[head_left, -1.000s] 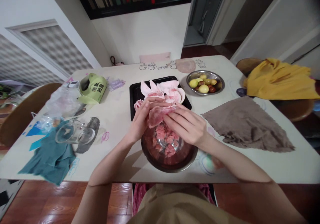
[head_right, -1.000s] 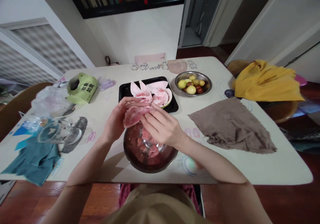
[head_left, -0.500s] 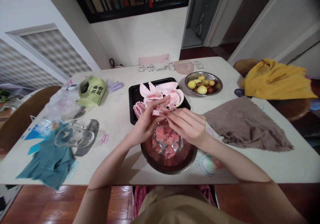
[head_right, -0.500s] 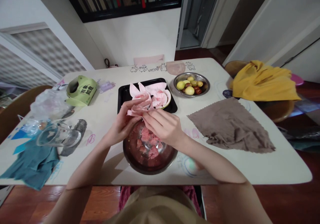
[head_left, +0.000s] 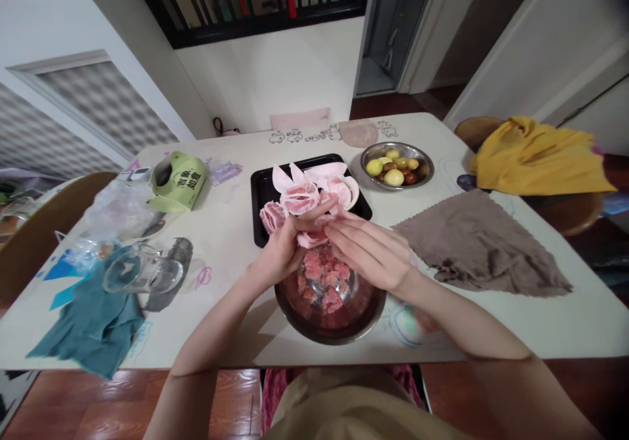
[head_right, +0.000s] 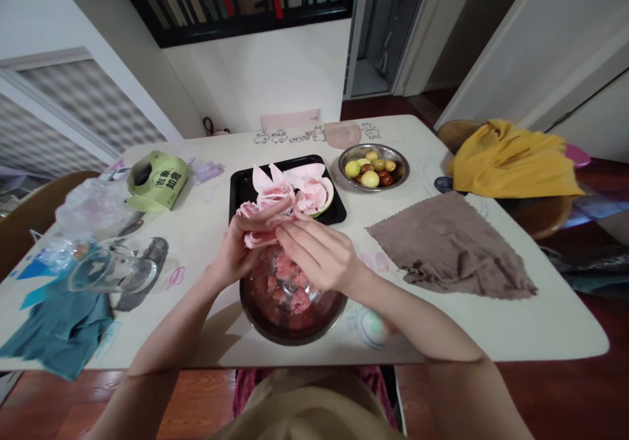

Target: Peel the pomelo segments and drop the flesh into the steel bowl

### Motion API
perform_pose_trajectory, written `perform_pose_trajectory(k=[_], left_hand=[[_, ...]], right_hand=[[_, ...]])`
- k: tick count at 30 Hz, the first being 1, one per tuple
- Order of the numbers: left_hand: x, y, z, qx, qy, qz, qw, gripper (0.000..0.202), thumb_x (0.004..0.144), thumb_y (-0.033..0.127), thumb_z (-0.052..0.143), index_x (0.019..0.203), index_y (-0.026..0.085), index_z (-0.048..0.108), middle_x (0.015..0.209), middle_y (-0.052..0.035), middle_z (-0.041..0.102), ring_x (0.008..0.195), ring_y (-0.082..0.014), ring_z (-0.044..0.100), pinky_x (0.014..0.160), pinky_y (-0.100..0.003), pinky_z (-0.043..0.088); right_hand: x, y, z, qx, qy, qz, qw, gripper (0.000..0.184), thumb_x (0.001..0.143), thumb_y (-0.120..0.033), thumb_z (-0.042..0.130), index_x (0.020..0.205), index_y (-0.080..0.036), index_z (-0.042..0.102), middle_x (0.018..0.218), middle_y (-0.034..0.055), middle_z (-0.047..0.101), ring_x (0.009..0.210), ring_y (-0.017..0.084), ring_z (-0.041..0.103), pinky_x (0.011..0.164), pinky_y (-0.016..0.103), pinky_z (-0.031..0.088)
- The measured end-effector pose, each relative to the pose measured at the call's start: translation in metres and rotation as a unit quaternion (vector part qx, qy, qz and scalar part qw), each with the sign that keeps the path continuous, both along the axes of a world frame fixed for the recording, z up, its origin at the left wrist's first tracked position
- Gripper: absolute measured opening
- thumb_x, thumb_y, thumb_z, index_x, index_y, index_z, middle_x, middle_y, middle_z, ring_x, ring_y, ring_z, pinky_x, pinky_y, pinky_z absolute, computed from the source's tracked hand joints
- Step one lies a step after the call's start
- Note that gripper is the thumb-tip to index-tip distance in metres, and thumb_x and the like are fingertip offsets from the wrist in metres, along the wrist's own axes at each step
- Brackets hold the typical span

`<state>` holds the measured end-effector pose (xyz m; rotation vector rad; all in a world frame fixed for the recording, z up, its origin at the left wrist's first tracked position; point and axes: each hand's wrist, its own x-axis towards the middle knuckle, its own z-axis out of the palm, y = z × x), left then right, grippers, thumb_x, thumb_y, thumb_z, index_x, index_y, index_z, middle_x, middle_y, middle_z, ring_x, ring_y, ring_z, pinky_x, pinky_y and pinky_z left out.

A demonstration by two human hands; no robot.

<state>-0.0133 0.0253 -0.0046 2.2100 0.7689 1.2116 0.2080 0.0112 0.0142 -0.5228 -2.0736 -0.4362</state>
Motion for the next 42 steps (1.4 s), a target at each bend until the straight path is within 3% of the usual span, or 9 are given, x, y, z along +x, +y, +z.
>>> perform_pose_trajectory(k=[7, 11, 16, 21, 25, 28, 36, 42], left_hand=[[0.0, -0.006, 0.014, 0.083, 0.028, -0.034, 0.996, 0.022, 0.093, 0.011, 0.06, 0.104, 0.028, 0.05, 0.12, -0.013, 0.075, 0.113, -0.0249, 0.075, 0.087, -0.041, 0.063], [-0.001, -0.007, 0.019, 0.092, 0.029, -0.04, 0.995, 0.019, 0.095, 0.015, 0.062, 0.103, 0.028, 0.05, 0.128, -0.0139, 0.072, 0.116, -0.0247, 0.074, 0.088, -0.042, 0.063], [-0.005, -0.004, 0.011, 0.064, 0.033, -0.035, 0.997, 0.013, 0.097, 0.021, 0.06, 0.104, 0.029, 0.053, 0.123, -0.0121, 0.074, 0.111, -0.0253, 0.075, 0.083, -0.043, 0.064], [-0.008, 0.005, 0.001, 0.011, -0.019, -0.029, 0.999, 0.015, 0.096, 0.032, 0.064, 0.107, 0.028, 0.055, 0.125, -0.0118, 0.072, 0.12, -0.0258, 0.071, 0.09, -0.044, 0.063], [-0.007, 0.01, 0.01, 0.112, -0.024, -0.029, 0.993, 0.023, 0.093, 0.023, 0.071, 0.114, 0.024, 0.062, 0.124, -0.0123, 0.072, 0.117, -0.0247, 0.071, 0.095, -0.044, 0.061], [-0.005, 0.011, 0.017, 0.139, -0.04, -0.066, 0.987, 0.024, 0.093, 0.015, 0.069, 0.116, 0.02, 0.065, 0.119, -0.0136, 0.074, 0.115, -0.0249, 0.073, 0.094, -0.041, 0.062], [-0.005, 0.004, 0.016, 0.143, -0.048, -0.047, 0.987, 0.028, 0.093, 0.01, 0.067, 0.118, 0.02, 0.072, 0.111, -0.0114, 0.079, 0.109, -0.0243, 0.076, 0.091, -0.037, 0.065], [-0.004, 0.002, 0.008, 0.159, -0.054, -0.066, 0.984, 0.037, 0.095, 0.015, 0.064, 0.13, 0.026, 0.068, 0.125, -0.0097, 0.075, 0.12, -0.0277, 0.072, 0.098, -0.045, 0.064]], right_hand=[[0.003, -0.01, 0.011, -0.019, -0.011, 0.021, 1.0, 0.031, 0.09, -0.01, 0.07, 0.121, -0.013, 0.07, 0.106, 0.0094, 0.079, 0.104, 0.022, 0.075, 0.103, 0.041, 0.064], [-0.003, -0.01, 0.012, -0.033, 0.028, 0.036, 0.998, 0.023, 0.09, -0.01, 0.07, 0.113, -0.009, 0.072, 0.098, 0.0115, 0.079, 0.095, 0.021, 0.076, 0.096, 0.038, 0.067], [-0.008, -0.009, 0.009, -0.065, 0.065, 0.013, 0.996, 0.021, 0.092, -0.011, 0.068, 0.112, -0.015, 0.072, 0.096, 0.0077, 0.08, 0.096, 0.02, 0.076, 0.087, 0.034, 0.068], [-0.003, 0.001, 0.011, -0.027, 0.013, 0.043, 0.999, 0.023, 0.094, -0.012, 0.067, 0.116, -0.016, 0.072, 0.105, 0.0066, 0.08, 0.1, 0.019, 0.075, 0.092, 0.035, 0.067], [0.004, 0.006, 0.015, -0.054, 0.013, 0.098, 0.994, 0.025, 0.092, -0.007, 0.066, 0.116, -0.009, 0.072, 0.102, 0.0113, 0.079, 0.1, 0.021, 0.075, 0.088, 0.035, 0.067], [0.007, 0.007, 0.018, -0.085, 0.018, 0.126, 0.988, 0.024, 0.093, -0.007, 0.065, 0.116, -0.009, 0.071, 0.101, 0.0116, 0.079, 0.098, 0.021, 0.075, 0.084, 0.035, 0.068], [0.001, 0.001, 0.014, -0.034, 0.005, 0.051, 0.998, 0.015, 0.093, -0.012, 0.068, 0.107, -0.011, 0.072, 0.096, 0.0085, 0.08, 0.091, 0.019, 0.076, 0.085, 0.032, 0.068], [-0.008, -0.007, 0.013, -0.06, 0.088, 0.02, 0.994, 0.016, 0.09, -0.011, 0.069, 0.106, -0.014, 0.072, 0.09, 0.007, 0.079, 0.088, 0.019, 0.075, 0.08, 0.032, 0.066]])
